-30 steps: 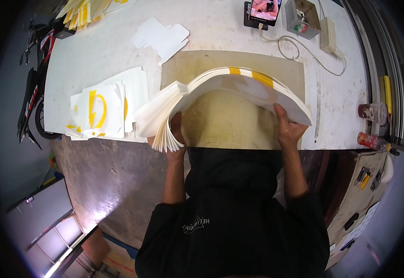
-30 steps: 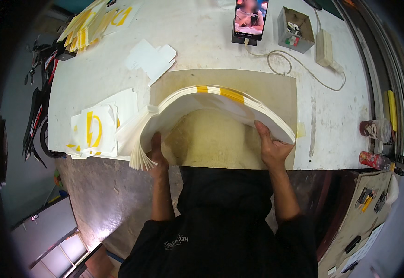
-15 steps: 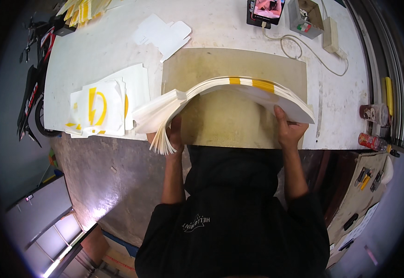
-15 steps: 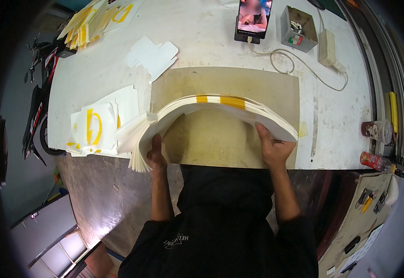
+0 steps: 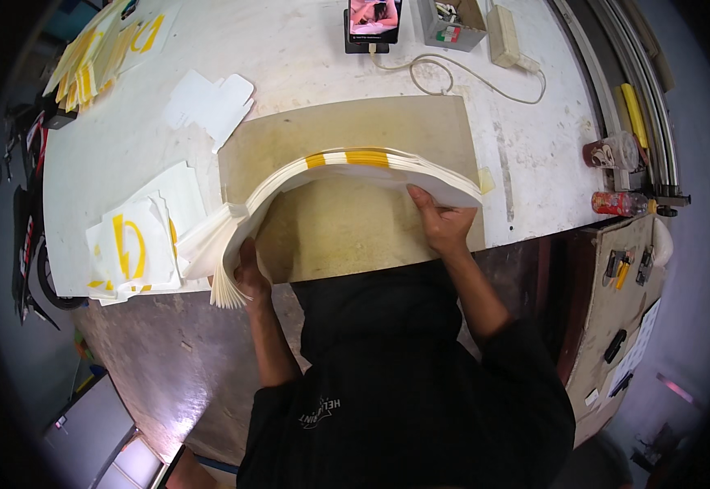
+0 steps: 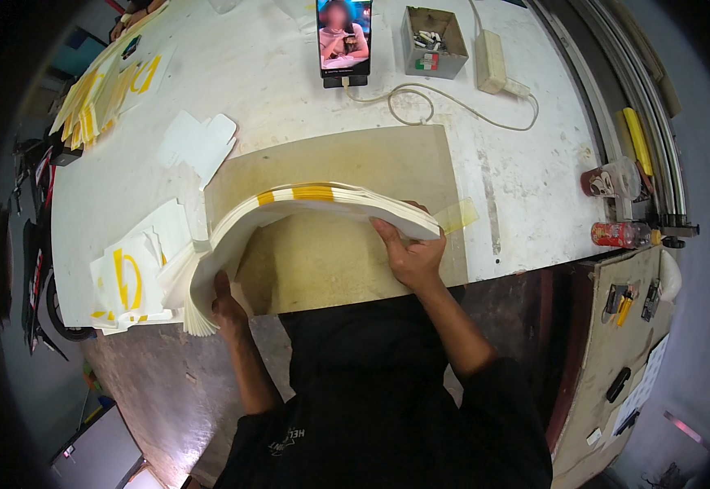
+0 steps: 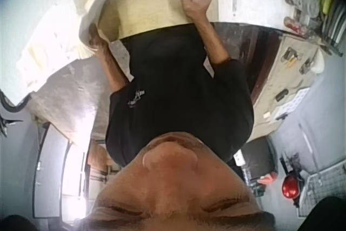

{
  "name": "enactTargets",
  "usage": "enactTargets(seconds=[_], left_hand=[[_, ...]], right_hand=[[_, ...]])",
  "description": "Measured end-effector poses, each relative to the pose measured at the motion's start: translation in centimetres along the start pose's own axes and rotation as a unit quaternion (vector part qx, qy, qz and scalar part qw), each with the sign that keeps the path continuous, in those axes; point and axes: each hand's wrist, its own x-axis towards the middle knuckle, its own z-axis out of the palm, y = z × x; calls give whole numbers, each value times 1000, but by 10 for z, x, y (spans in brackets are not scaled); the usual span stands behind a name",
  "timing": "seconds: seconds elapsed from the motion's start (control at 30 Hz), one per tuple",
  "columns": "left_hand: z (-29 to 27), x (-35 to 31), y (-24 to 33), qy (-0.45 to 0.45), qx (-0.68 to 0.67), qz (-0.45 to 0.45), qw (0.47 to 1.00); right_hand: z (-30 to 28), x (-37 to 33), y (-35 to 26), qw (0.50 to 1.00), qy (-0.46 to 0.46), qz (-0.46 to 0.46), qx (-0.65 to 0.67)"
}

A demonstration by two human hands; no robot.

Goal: The person repeatedly peels yellow and gold logo stickers from white backing sheets on a workbench. They handle the sheets one at a time, peel the logo, and place the peeled sheets aside. A smartphone playing a video is visible on the table.

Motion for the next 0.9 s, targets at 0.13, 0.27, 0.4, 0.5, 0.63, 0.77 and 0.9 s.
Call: enactTargets(seconds=[0.13, 0.27, 0.4, 0.5, 0.63, 0.77, 0.9], left_hand=[[-4, 4, -9, 37, 0, 0, 999], [-14, 7, -29, 23, 27, 47, 998], [-10, 8, -27, 33, -8, 103, 994], [-7, 10, 5, 31, 93, 49, 994], [-14, 24, 58, 14, 116, 81, 990], [6, 66, 117, -84, 65, -33, 994], [18, 106, 86, -189, 102, -184, 959]], right_hand=[[2, -1, 1, 1000, 6, 1, 5], [1, -3, 2, 1000, 3, 18, 2], [2, -5, 4, 1000, 15, 21, 10], [1, -7, 7, 999, 32, 21, 18], [-10, 11, -27, 998, 2, 20, -52], [-13, 73, -68, 964, -138, 168, -153], [-9, 123, -13, 912, -212, 349, -47]])
